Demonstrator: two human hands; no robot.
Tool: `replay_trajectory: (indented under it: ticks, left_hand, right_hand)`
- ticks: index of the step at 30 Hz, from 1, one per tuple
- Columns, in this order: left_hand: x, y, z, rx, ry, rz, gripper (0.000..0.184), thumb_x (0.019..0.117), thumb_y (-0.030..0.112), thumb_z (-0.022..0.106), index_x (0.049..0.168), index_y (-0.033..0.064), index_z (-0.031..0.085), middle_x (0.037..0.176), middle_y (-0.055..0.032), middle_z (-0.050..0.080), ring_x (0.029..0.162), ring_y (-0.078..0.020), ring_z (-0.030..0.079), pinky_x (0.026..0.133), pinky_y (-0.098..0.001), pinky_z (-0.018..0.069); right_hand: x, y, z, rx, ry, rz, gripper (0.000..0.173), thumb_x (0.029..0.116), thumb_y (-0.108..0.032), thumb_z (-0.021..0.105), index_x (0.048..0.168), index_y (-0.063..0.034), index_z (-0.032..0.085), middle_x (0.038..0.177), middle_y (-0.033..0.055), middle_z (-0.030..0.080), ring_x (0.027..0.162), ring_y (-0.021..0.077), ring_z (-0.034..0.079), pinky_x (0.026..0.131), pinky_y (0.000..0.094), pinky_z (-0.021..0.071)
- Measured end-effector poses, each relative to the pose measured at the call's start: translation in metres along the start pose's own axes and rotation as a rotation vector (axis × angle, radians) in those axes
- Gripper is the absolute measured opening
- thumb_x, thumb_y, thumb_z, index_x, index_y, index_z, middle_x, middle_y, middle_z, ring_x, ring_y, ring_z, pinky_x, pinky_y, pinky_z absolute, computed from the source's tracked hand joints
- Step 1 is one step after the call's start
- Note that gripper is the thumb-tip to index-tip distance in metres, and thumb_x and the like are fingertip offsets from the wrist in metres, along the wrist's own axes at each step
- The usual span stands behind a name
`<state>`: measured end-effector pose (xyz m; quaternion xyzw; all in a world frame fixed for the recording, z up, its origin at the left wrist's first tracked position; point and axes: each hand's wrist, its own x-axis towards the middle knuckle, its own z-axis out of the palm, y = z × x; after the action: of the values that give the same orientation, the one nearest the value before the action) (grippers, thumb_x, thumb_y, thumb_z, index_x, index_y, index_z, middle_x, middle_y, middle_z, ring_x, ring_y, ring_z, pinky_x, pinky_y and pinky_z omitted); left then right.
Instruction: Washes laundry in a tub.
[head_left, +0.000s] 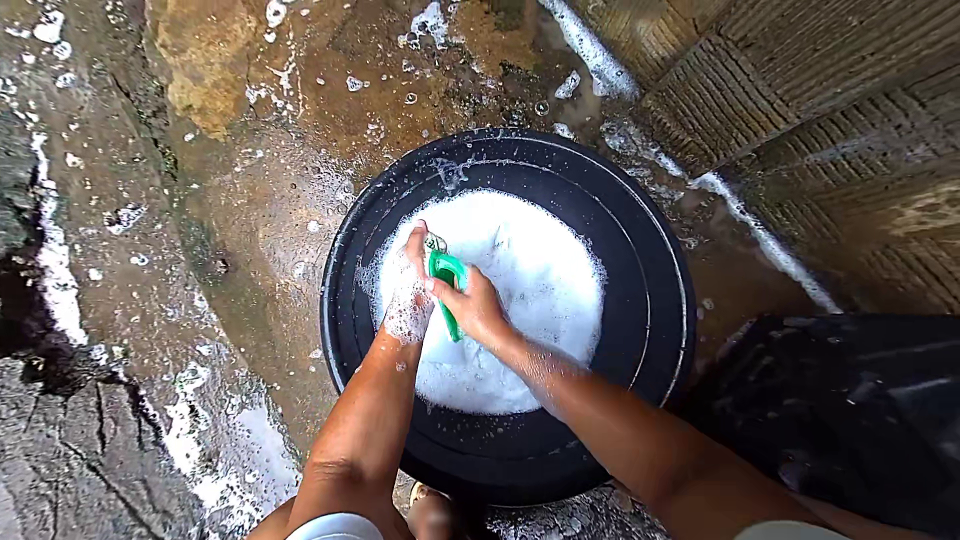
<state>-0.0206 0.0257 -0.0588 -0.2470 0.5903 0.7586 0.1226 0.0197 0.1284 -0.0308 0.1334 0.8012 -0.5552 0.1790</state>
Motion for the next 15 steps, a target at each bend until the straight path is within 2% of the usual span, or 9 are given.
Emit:
replay_trajectory:
  ticks: [1, 3, 4, 6, 8, 10, 11, 12, 15]
  left_hand:
    - [-0.007, 0.003, -0.002, 0.029, -0.034, 0.011, 0.045, 0.1066, 0.053, 0.044, 0.106, 0.0137, 0.065, 0.087, 0.0004, 0.063, 0.076, -0.0071, 0.060, 0.070, -0.0284, 0.0533]
    - [-0.002, -0.003, -0.002, -0.016, -0.084, 0.081, 0.040, 0.1106, 0.037, 0.042, 0.128, 0.0069, 0.062, 0.112, -0.0078, 0.068, 0.099, -0.0128, 0.065, 0.088, -0.0352, 0.0561]
    - [0.005, -0.008, 0.001, -0.050, -0.078, 0.092, 0.037, 0.1114, 0.030, 0.040, 0.131, 0.0060, 0.060, 0.117, -0.0090, 0.068, 0.105, -0.0145, 0.065, 0.093, -0.0372, 0.0560]
    - [0.011, -0.011, 0.005, -0.074, -0.016, 0.037, 0.037, 0.1111, 0.032, 0.040, 0.125, 0.0069, 0.065, 0.111, -0.0080, 0.070, 0.102, -0.0159, 0.068, 0.090, -0.0395, 0.0571]
    - [0.012, -0.011, 0.005, -0.074, -0.009, -0.001, 0.038, 0.1101, 0.037, 0.043, 0.105, 0.0082, 0.067, 0.087, -0.0029, 0.068, 0.081, -0.0120, 0.066, 0.074, -0.0337, 0.0579]
    - [0.013, -0.010, 0.001, -0.059, -0.024, -0.031, 0.045, 0.1095, 0.046, 0.041, 0.092, 0.0108, 0.064, 0.072, 0.0004, 0.062, 0.064, -0.0100, 0.060, 0.061, -0.0290, 0.0531]
    - [0.012, -0.007, -0.003, -0.069, -0.035, -0.037, 0.047, 0.1086, 0.051, 0.041, 0.092, 0.0131, 0.065, 0.072, 0.0016, 0.062, 0.062, -0.0089, 0.059, 0.058, -0.0271, 0.0524]
    - [0.010, -0.001, -0.008, -0.071, -0.062, -0.038, 0.049, 0.1072, 0.056, 0.041, 0.099, 0.0149, 0.067, 0.077, 0.0019, 0.064, 0.065, -0.0086, 0.061, 0.061, -0.0270, 0.0539]
    - [0.015, 0.004, -0.020, -0.231, -0.108, -0.064, 0.059, 0.1083, 0.058, 0.032, 0.121, 0.0087, 0.063, 0.099, -0.0090, 0.071, 0.086, -0.0194, 0.070, 0.077, -0.0399, 0.0603]
  right_hand:
    - [0.007, -0.004, -0.004, -0.022, -0.021, 0.008, 0.053, 0.0961, -0.040, 0.071, 0.124, 0.0040, 0.062, 0.101, 0.0205, 0.070, 0.092, 0.0318, 0.069, 0.086, 0.0540, 0.0561]
    - [0.040, -0.026, -0.014, -0.062, -0.037, 0.009, 0.055, 0.0984, -0.044, 0.067, 0.119, 0.0065, 0.063, 0.105, 0.0245, 0.069, 0.099, 0.0359, 0.068, 0.089, 0.0577, 0.0542]
    - [0.055, -0.035, -0.016, -0.067, -0.020, 0.011, 0.056, 0.1000, -0.047, 0.063, 0.113, 0.0069, 0.065, 0.104, 0.0250, 0.067, 0.101, 0.0365, 0.066, 0.090, 0.0583, 0.0520]
    - [0.054, -0.029, -0.013, -0.046, 0.039, -0.020, 0.060, 0.1026, -0.055, 0.054, 0.103, 0.0043, 0.065, 0.099, 0.0229, 0.065, 0.096, 0.0353, 0.064, 0.085, 0.0567, 0.0516]
    - [0.026, 0.000, -0.003, -0.064, 0.070, -0.052, 0.063, 0.1032, -0.059, 0.049, 0.101, 0.0026, 0.062, 0.090, 0.0214, 0.063, 0.083, 0.0350, 0.065, 0.072, 0.0548, 0.0541]
    - [0.009, 0.037, -0.007, -0.164, -0.022, 0.049, 0.058, 0.1032, -0.052, 0.055, 0.107, 0.0051, 0.064, 0.096, 0.0236, 0.066, 0.093, 0.0372, 0.067, 0.084, 0.0564, 0.0534]
    - [0.009, 0.055, -0.016, -0.228, -0.058, 0.106, 0.057, 0.1026, -0.049, 0.058, 0.113, 0.0068, 0.065, 0.103, 0.0262, 0.068, 0.100, 0.0393, 0.066, 0.092, 0.0578, 0.0515]
    - [0.017, 0.073, -0.032, -0.290, -0.048, 0.154, 0.059, 0.1021, -0.048, 0.060, 0.119, 0.0078, 0.064, 0.108, 0.0291, 0.068, 0.106, 0.0425, 0.066, 0.096, 0.0603, 0.0502]
    - [0.047, 0.132, -0.097, -0.390, 0.225, 0.269, 0.062, 0.1036, -0.047, 0.057, 0.131, 0.0081, 0.056, 0.117, 0.0352, 0.064, 0.112, 0.0507, 0.063, 0.097, 0.0676, 0.0484]
